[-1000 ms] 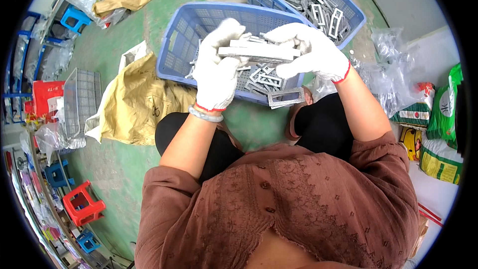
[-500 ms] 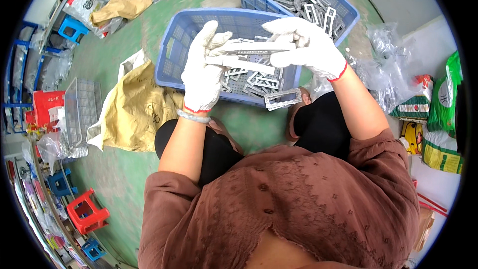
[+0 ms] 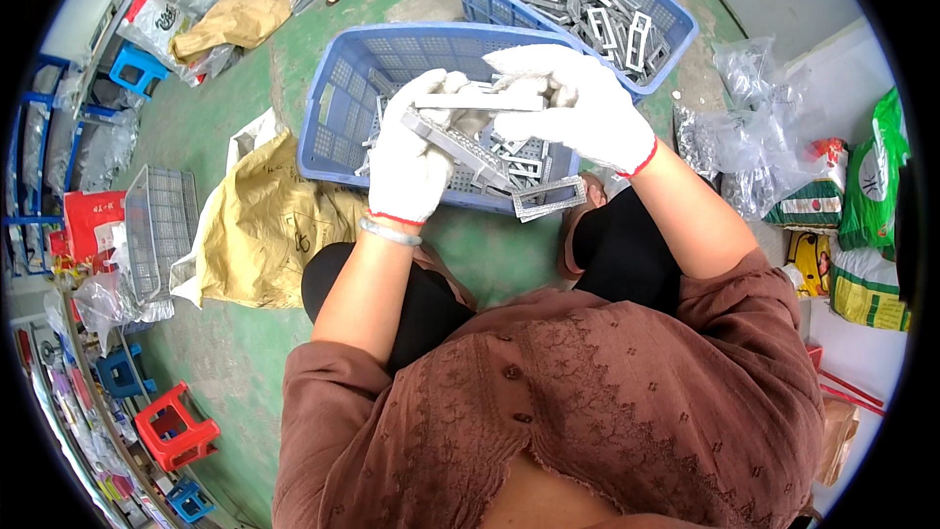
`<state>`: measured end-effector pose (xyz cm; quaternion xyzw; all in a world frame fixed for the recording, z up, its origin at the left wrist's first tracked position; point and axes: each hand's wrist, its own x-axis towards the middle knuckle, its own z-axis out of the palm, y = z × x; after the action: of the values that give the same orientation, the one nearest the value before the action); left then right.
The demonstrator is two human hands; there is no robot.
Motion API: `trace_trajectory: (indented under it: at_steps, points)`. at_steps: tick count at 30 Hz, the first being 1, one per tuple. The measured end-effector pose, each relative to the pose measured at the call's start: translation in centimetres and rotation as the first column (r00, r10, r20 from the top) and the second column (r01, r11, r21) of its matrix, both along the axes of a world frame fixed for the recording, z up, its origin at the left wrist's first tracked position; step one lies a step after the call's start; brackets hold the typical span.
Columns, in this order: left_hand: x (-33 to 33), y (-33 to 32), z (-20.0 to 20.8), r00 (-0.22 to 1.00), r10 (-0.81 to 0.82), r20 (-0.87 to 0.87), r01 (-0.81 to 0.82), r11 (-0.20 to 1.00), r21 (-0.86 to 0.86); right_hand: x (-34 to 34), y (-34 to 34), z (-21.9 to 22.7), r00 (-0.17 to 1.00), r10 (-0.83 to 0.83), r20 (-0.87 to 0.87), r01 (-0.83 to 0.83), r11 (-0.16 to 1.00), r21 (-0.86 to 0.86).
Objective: The person sits on the floor and sorts small rectangular metal parts from a blue basket into a large sack. They pick up handfuls of parts, inspect them, and transfer them into the sack, repeating the process.
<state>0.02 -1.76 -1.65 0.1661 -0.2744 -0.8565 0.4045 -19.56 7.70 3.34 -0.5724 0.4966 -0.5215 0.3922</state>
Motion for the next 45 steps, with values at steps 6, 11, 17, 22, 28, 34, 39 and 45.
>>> trace_trajectory:
  at_steps: [6,11,17,22,28,34,39,45]
  points:
    - [0.1,-1.3,-0.4,0.977,0.025,-0.210,0.012,0.985,0.172,2.1,-0.3,0.0,0.957,-0.003,-0.289,-0.046,0.986,-0.163]
    - [0.5,-1.2,0.5,0.949,0.021,-0.315,0.049,0.976,0.213,3.1,0.4,1.8,0.884,-0.002,-0.468,-0.092,0.980,-0.177]
    - [1.0,-2.4,-1.0,0.916,-0.104,-0.387,0.055,0.989,-0.134,3.0,-0.3,1.7,0.871,0.109,-0.479,-0.248,0.939,-0.237]
    - [0.9,-2.7,-0.1,0.904,-0.028,-0.426,0.047,0.998,0.034,4.2,-0.3,-2.2,0.984,0.116,0.133,-0.092,0.980,-0.178]
    - [0.8,-2.5,0.8,0.930,0.070,-0.361,-0.041,0.995,0.087,6.4,0.2,0.2,0.708,0.041,0.705,-0.320,0.909,0.268]
    - [0.7,-2.3,2.1,0.971,0.023,-0.237,-0.016,0.999,0.032,6.3,0.3,-0.4,0.762,0.067,0.645,-0.298,0.920,0.256]
    - [1.7,-2.5,2.9,0.995,-0.082,-0.057,0.079,0.995,-0.062,6.5,0.9,0.2,0.851,0.010,0.526,-0.167,0.953,0.251]
    - [2.5,-2.7,3.1,0.987,-0.159,-0.022,0.161,0.980,0.117,5.2,0.1,-1.5,0.971,0.004,0.237,-0.019,0.998,0.061]
